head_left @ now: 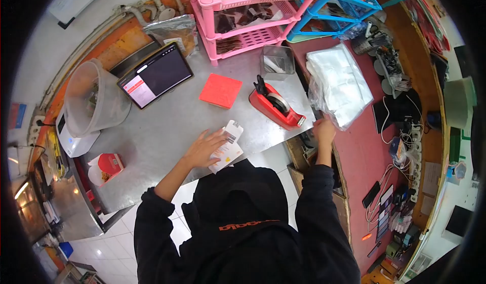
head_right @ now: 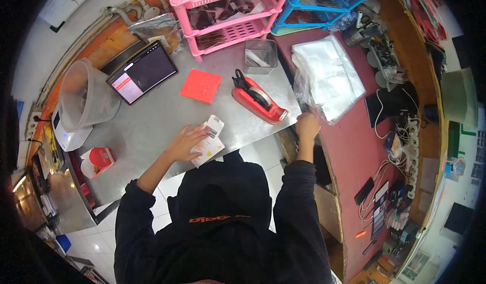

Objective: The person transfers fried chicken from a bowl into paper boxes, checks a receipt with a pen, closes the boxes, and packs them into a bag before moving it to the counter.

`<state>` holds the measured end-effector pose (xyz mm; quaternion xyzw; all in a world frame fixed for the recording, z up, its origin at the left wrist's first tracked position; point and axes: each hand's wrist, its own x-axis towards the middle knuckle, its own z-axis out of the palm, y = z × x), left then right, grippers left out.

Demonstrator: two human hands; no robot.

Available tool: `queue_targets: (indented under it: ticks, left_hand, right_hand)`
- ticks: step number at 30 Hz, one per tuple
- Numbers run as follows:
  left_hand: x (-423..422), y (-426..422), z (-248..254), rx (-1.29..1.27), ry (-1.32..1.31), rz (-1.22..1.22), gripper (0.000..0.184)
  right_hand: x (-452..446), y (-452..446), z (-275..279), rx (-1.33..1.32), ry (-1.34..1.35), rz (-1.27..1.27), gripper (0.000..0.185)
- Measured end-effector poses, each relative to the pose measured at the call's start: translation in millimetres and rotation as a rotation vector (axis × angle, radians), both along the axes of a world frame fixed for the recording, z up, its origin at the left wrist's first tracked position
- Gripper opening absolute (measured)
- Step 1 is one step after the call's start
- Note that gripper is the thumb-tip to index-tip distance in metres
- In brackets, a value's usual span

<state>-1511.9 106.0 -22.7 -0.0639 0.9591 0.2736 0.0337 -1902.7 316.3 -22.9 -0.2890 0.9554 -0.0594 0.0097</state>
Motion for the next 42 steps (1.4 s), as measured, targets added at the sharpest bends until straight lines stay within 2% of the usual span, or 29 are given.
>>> queue_targets:
  ticks: [1,3,5,7,8,9,11,12,14,15,16,17,18,19,22,23,24,25,27,28,30,32,33,35,36,37,39,41,42]
  left_hand:
    - [-4,-5,-2,-0.005,-0.007,0.011,0.068]
    - [-7,-7,-5,0.082,-0.065,-0.045,0.073]
    - [-7,-8,-4,0.115,-0.044,0.006,0.075]
    - [-4,-9,-5,0.140,-0.016,0.049,0.078]
    - [-1,-8,-9,0.197,-0.002,0.121,0.080]
    - [3,-6,-14,0.255,0.011,0.192,0.082]
    - [5,-7,-21,0.285,0.026,0.197,0.083]
    - [7,-7,-21,0.315,0.045,0.206,0.084]
    - [9,-8,-18,0.253,0.008,0.165,0.082]
    - [10,-7,-16,0.191,-0.030,0.124,0.081]
    - [13,-7,-19,0.192,-0.029,0.135,0.081]
    - [14,-8,-24,0.072,-0.039,0.073,0.080]
    - [16,-7,-27,-0.045,-0.049,0.013,0.079]
    - [16,-5,-27,-0.039,-0.049,0.029,0.079]
    - [25,-6,-20,-0.073,0.021,0.086,0.074]
    - [34,-8,-16,-0.127,-0.053,0.211,0.071]
    - [43,-12,-11,-0.183,-0.128,0.336,0.069]
    - [60,-21,-7,-0.268,-0.053,0.525,0.067]
    - [118,-51,0,-0.525,0.126,0.948,0.064]
    - [157,-69,6,-0.707,0.226,1.176,0.064]
    - [241,-101,25,-0.876,0.432,1.708,0.064]
    - [312,-112,56,-0.871,0.401,2.134,0.064]
    - [364,-118,40,-0.905,0.392,2.155,0.064]
    - [461,-120,-14,-0.344,0.348,1.913,0.063]
    - [459,-115,-2,-0.353,0.352,1.925,0.063]
    - [442,-110,17,0.034,0.281,1.892,0.058]
    - [430,-109,23,0.422,0.220,1.824,0.054]
    - [431,-113,15,0.561,0.414,1.517,0.046]
    - [424,-112,13,0.565,0.422,1.526,0.046]
  right_hand:
    - [3,-10,20,-0.073,-0.255,-0.068,0.012]
    - [26,-24,42,-0.332,-0.598,0.054,0.014]
    - [80,-49,49,-0.380,-0.936,0.359,0.017]
    - [145,-83,42,-0.125,-1.305,0.375,0.021]
    - [174,-96,23,-0.089,-1.237,0.525,0.022]
    - [205,-110,22,-0.032,-1.256,0.402,0.024]
    - [242,-128,-25,0.006,-1.070,0.376,0.037]
    - [247,-129,-24,0.010,-1.071,0.375,0.037]
    - [256,-135,-20,0.113,-0.634,0.382,0.052]
    - [253,-134,-15,0.118,-0.632,0.393,0.052]
    - [242,-128,-8,0.284,-0.652,0.342,0.056]
    - [229,-124,-2,0.449,-0.663,0.291,0.060]
    - [217,-117,3,0.504,-0.729,0.233,0.059]
    - [208,-107,7,0.562,-0.796,0.171,0.058]
    - [205,-94,33,0.601,-0.625,0.263,0.052]
    - [216,-89,29,0.605,-0.624,0.272,0.052]
    - [230,-83,22,0.291,-0.468,0.399,0.052]
    - [247,-83,22,-0.029,-0.310,0.517,0.054]
    - [281,-87,18,-0.210,-0.390,0.794,0.069]
    - [298,-88,19,-0.097,-0.386,0.850,0.071]
    - [313,-85,13,0.092,-0.357,0.932,0.072]
    - [297,-83,-2,0.182,-0.249,0.966,0.071]
    - [287,-84,-7,0.189,-0.168,0.970,0.070]
    - [269,-86,-3,0.302,-0.026,0.868,0.073]
    - [266,-92,6,0.350,-0.088,0.805,0.075]
    - [266,-98,17,0.399,-0.146,0.737,0.077]
    - [276,-110,29,0.437,-0.113,0.708,0.081]
    - [292,-123,34,0.349,-0.169,0.756,0.081]
    - [300,-126,23,0.247,-0.214,0.807,0.077]
